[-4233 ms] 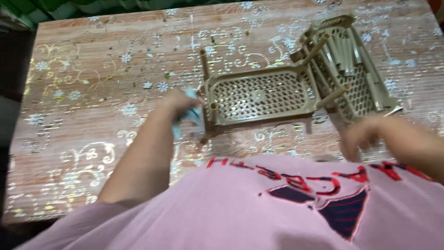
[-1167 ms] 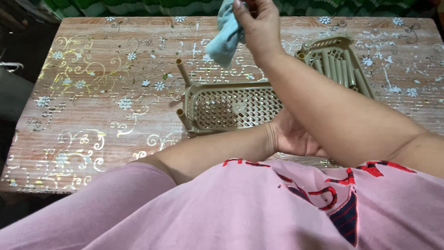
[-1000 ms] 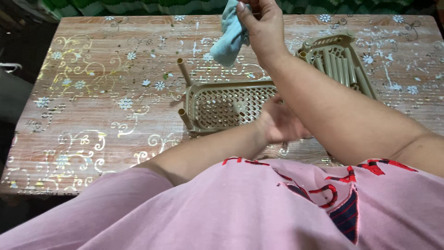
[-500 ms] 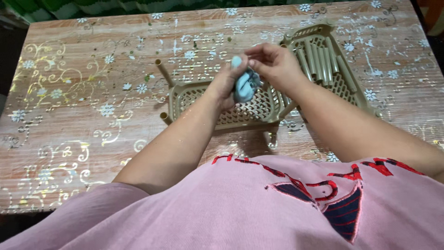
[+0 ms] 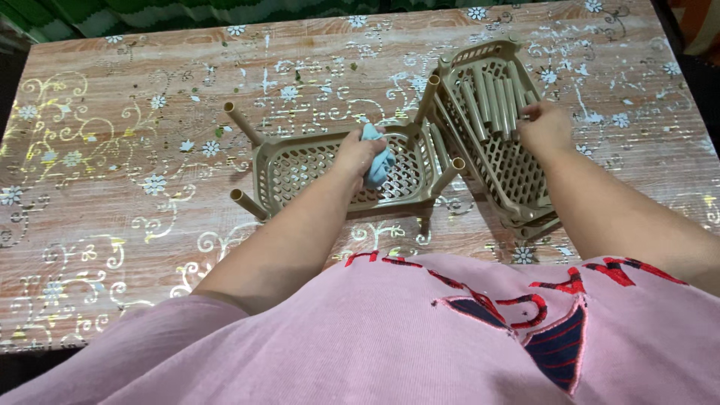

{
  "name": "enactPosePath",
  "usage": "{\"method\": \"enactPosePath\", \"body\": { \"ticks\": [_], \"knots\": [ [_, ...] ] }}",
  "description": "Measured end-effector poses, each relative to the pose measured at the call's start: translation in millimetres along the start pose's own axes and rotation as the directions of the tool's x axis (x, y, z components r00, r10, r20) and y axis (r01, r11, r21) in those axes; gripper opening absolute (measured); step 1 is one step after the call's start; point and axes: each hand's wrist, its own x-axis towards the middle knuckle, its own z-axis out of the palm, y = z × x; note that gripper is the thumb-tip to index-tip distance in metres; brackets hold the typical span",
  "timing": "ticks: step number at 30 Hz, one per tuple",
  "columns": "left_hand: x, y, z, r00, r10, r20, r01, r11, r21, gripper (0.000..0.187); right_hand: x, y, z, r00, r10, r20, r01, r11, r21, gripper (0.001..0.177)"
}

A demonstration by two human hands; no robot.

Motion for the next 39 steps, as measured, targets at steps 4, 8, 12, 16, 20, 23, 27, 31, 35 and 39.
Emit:
{"method": "enactPosePath", "body": {
  "ticks": [4,8,12,16,20,23,27,31,35,39],
  "knots": [
    [-13,16,22,1.0,0.001,-0.02,-0.001,1.0,0.02,0.028,-13,21,-15,0.97,0.165,-0.178,-0.183,0.979,-0.088,0.049],
    [-25,28,34,0.988,-0.13,-0.087,0.154,0.91,0.386,0.044,-16,63,-39,0.893,0.415,-0.172,-0.445,0.872,-0.203,0.073],
    [-28,15,39,0.998,-0.039,-0.048,0.062,0.561,0.826,0.06,-26,107,-38,0.95,0.307,0.051,-0.278,0.912,-0.303,0.037],
    [-44,-4,24,0.997,0.075,-0.024,0.015,0.122,0.992,0.069,-35,112,-32,0.973,0.221,0.07,-0.207,0.964,-0.165,0.038],
    [-61,-5,9,0.995,-0.059,-0.085,0.091,0.103,0.99,0.083,-43,100,-34,0.941,0.27,0.204,-0.233,0.954,-0.188,0.041],
    [-65,2,-1,0.994,-0.065,-0.091,0.093,0.038,0.995,0.084,-47,97,-33,0.984,0.087,0.157,-0.045,0.965,-0.257,0.037],
    [-62,8,-21,0.996,-0.042,-0.082,0.084,0.039,0.996,0.086,-41,111,-34,0.966,0.18,0.184,-0.128,0.956,-0.264,0.035],
    [-59,11,-45,0.995,-0.042,-0.088,0.089,0.032,0.996,0.086,-36,125,-30,0.989,-0.007,0.148,0.058,0.938,-0.343,0.034],
    [-60,21,-62,0.993,-0.038,-0.11,0.11,0.01,0.994,0.089,-37,124,-32,0.993,0.018,0.117,0.021,0.947,-0.322,0.036],
    [-67,33,-76,0.988,-0.061,-0.142,0.142,-0.003,0.99,0.087,-42,97,-43,0.995,-0.078,0.054,0.092,0.933,-0.348,0.037]
  ]
}}
